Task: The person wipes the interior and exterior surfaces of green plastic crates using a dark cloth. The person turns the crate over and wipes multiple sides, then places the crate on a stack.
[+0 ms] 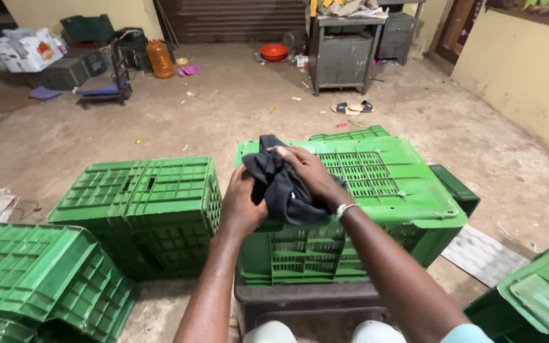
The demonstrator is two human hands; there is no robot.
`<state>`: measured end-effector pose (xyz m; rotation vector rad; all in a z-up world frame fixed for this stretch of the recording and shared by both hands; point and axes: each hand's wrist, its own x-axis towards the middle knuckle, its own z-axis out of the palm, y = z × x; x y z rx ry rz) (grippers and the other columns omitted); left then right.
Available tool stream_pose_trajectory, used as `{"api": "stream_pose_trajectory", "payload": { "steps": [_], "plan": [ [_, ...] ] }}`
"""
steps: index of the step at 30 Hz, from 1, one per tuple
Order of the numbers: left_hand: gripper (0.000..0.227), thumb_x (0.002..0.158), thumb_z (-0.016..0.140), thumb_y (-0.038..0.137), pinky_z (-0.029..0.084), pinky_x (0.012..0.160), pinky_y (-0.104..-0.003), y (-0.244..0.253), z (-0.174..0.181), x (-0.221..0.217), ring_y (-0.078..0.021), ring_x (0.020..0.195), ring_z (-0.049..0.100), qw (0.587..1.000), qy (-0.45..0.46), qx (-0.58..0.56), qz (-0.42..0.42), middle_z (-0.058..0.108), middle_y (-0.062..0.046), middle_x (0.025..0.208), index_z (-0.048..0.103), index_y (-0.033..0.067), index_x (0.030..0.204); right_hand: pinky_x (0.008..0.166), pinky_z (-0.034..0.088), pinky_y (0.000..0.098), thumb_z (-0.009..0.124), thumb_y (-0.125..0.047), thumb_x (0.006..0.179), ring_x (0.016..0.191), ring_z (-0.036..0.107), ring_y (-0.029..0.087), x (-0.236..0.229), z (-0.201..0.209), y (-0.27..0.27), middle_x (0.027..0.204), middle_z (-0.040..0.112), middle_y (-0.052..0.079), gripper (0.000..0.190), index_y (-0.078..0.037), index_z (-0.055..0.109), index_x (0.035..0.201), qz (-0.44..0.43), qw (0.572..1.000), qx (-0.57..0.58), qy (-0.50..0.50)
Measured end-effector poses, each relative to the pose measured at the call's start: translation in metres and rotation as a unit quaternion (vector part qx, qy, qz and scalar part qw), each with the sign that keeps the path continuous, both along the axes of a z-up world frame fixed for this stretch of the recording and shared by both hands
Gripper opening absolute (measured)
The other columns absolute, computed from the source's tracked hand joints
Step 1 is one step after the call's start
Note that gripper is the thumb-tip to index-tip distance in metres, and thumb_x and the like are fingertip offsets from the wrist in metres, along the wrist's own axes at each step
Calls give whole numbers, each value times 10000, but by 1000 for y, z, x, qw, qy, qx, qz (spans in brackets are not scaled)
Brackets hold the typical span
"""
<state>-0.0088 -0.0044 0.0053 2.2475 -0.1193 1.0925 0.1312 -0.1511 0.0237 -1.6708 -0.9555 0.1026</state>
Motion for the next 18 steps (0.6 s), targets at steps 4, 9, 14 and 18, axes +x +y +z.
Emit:
{"api": "stream_pose_trajectory", "payload": {
  "steps": [4, 9, 14, 18],
  "plan": [
    [572, 807, 714, 207, 437, 1115, -445, -2, -2, 5, -385, 1373, 491, 999, 34, -13, 4, 577, -180, 1411, 583, 66, 1346, 1163, 359, 383, 587, -686, 881, 1423, 479, 286, -11, 29, -27, 1522, 509, 155, 864, -141, 439, 1535, 2, 976, -219, -8],
    [689, 658, 766, 169, 413, 1113, -454, 4, -4, 2, -411, 1370, 451, 999, 38, 12, -8, 540, -218, 1414, 583, 22, 1306, 1093, 419, 414, 871, -654, 480, 1347, 508, 363, -46, 42, -18, 1468, 506, 235, 1251, -243, 385, 1557, -36, 955, -280, -88],
    [605, 748, 657, 37, 357, 1195, -447, 13, -14, 9, -400, 1483, 372, 994, 53, -31, -87, 482, -215, 1517, 614, 37, 1351, 992, 525, 386, 870, -527, 540, 1165, 686, 299, -49, 23, 2, 1298, 713, 165, 920, -234, 633, 1379, -174, 966, -170, -92],
    [512, 807, 619, -35, 213, 1267, -490, 21, -29, 18, -448, 1583, 162, 995, 40, 31, -88, 348, -212, 1685, 700, 36, 1308, 878, 579, 356, 872, -456, 561, 984, 768, 254, -23, 8, 3, 1100, 787, 119, 739, -175, 731, 1230, -199, 965, -154, -74]
  ]
}}
